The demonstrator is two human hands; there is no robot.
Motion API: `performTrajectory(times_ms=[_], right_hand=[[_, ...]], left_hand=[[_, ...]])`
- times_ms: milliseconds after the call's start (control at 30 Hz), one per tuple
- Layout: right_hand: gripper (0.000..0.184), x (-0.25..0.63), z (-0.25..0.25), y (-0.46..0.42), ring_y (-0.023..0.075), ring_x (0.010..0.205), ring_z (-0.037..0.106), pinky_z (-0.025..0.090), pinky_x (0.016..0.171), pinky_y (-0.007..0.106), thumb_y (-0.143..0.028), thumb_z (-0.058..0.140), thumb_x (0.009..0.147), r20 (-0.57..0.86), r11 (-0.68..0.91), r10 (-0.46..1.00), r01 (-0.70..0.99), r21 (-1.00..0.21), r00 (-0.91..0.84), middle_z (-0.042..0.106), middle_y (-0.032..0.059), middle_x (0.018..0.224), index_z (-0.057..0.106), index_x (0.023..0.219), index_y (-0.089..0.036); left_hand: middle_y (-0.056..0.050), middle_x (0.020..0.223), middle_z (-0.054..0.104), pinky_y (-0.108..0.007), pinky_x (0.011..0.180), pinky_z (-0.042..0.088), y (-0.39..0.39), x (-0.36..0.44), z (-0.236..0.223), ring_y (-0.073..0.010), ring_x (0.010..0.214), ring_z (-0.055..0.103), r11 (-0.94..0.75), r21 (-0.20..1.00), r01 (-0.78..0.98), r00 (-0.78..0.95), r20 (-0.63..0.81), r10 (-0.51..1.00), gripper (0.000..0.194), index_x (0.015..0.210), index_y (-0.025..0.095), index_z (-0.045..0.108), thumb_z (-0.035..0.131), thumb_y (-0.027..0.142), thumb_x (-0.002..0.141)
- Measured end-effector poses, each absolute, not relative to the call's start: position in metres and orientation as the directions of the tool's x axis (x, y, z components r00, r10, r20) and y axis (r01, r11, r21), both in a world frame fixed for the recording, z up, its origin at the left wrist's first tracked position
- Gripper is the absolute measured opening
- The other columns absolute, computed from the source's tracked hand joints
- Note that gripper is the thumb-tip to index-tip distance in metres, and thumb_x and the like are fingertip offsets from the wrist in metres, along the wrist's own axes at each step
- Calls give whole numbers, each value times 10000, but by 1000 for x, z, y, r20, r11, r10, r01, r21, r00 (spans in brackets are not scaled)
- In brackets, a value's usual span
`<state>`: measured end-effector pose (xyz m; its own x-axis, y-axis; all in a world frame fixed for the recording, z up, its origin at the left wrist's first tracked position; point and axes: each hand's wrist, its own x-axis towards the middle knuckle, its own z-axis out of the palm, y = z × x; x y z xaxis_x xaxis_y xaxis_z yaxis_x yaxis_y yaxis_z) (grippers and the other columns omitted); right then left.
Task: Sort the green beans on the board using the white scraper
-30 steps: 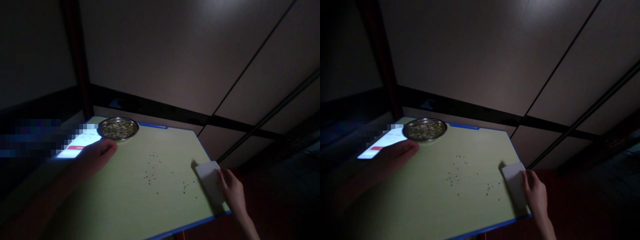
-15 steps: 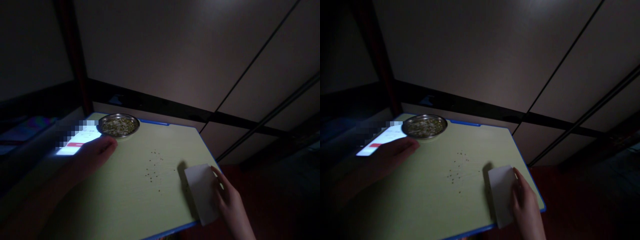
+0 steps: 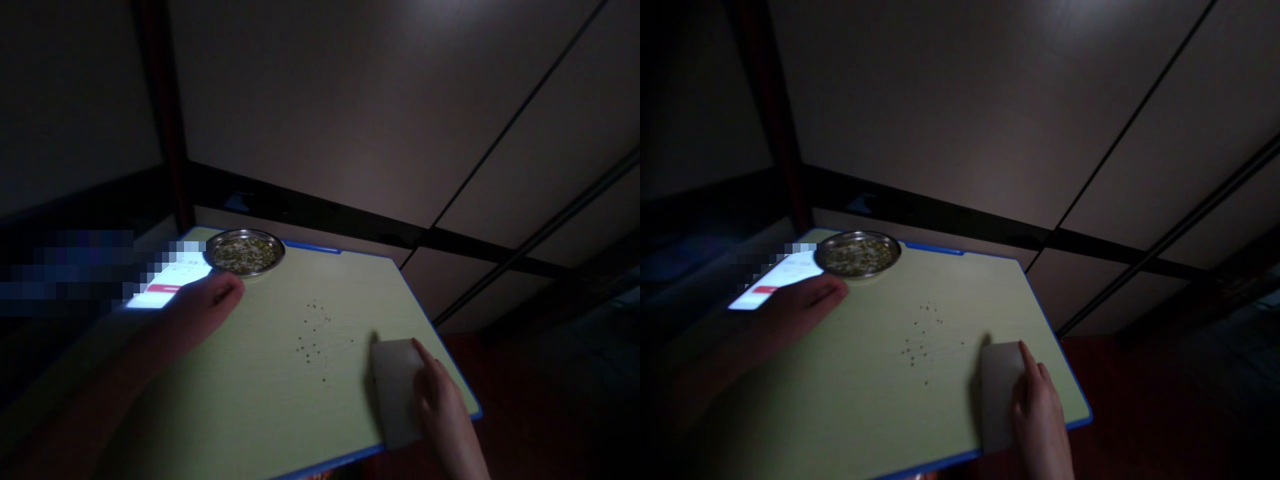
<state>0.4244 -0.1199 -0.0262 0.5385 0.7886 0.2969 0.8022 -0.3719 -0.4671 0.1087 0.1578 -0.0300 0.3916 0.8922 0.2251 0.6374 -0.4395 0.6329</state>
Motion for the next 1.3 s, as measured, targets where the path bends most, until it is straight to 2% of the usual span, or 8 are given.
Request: performTrajectory(times_ms=[367, 633, 733, 900, 1067, 1200, 1300], right_hand=[[600, 422, -21, -116, 249, 933, 711, 538, 808, 341, -290, 393, 870, 203, -407, 803, 765, -498, 560, 724, 164, 1115, 523, 1425, -101], [607, 426, -15, -114, 231, 710, 692, 525, 683, 326, -292, 409, 868, 126, -424, 817, 734, -531, 563, 737, 92, 791, 518, 1429, -88], [614, 419, -15, -108, 235, 757, 699, 533, 736, 336, -292, 432, 852, 116, -410, 812, 700, -584, 573, 752, 118, 883, 527, 1422, -82], [597, 412, -6, -104, 238, 1073, 659, 513, 908, 332, -328, 468, 848, 186, -313, 798, 658, -685, 573, 687, 150, 1231, 558, 1399, -117], [588, 419, -2, -114, 251, 1087, 658, 533, 883, 327, -376, 521, 815, 172, -298, 789, 612, -733, 590, 686, 156, 1242, 621, 1340, -129], [588, 411, -17, -111, 282, 1168, 624, 493, 983, 403, -375, 509, 809, 137, -308, 800, 596, -742, 585, 662, 172, 1284, 632, 1323, -118], [567, 397, -25, -102, 267, 1212, 597, 444, 1051, 429, -326, 486, 830, 137, -291, 821, 614, -734, 554, 632, 144, 1338, 604, 1359, -158]], left_hand=[[3, 759, 620, -300, 662, 413, 158, 110, -30, -176, 700, 575, -451, 640, 622, 405, 231, 885, 301, 824, 226, 561, 405, 483, 838], [-4, 760, 619, -304, 672, 412, 158, 110, -31, -174, 705, 574, -454, 648, 612, 420, 220, 881, 290, 810, 219, 557, 403, 462, 839], [-2, 765, 623, -302, 671, 408, 159, 109, -32, -177, 712, 578, -454, 649, 610, 424, 216, 879, 294, 814, 221, 564, 409, 470, 845], [3, 768, 622, -298, 667, 409, 159, 109, -33, -172, 706, 579, -454, 655, 605, 420, 222, 880, 287, 817, 223, 567, 422, 468, 843], [4, 757, 610, -301, 664, 409, 156, 111, -30, -171, 700, 568, -437, 656, 615, 421, 196, 886, 291, 811, 221, 561, 410, 468, 841], [-3, 763, 607, -303, 670, 411, 154, 111, -27, -172, 712, 563, -450, 644, 618, 449, 181, 875, 302, 799, 214, 557, 399, 466, 852], [-7, 773, 613, -309, 683, 413, 155, 110, -28, -174, 722, 565, -456, 642, 616, 459, 178, 870, 294, 814, 209, 560, 404, 455, 858]])
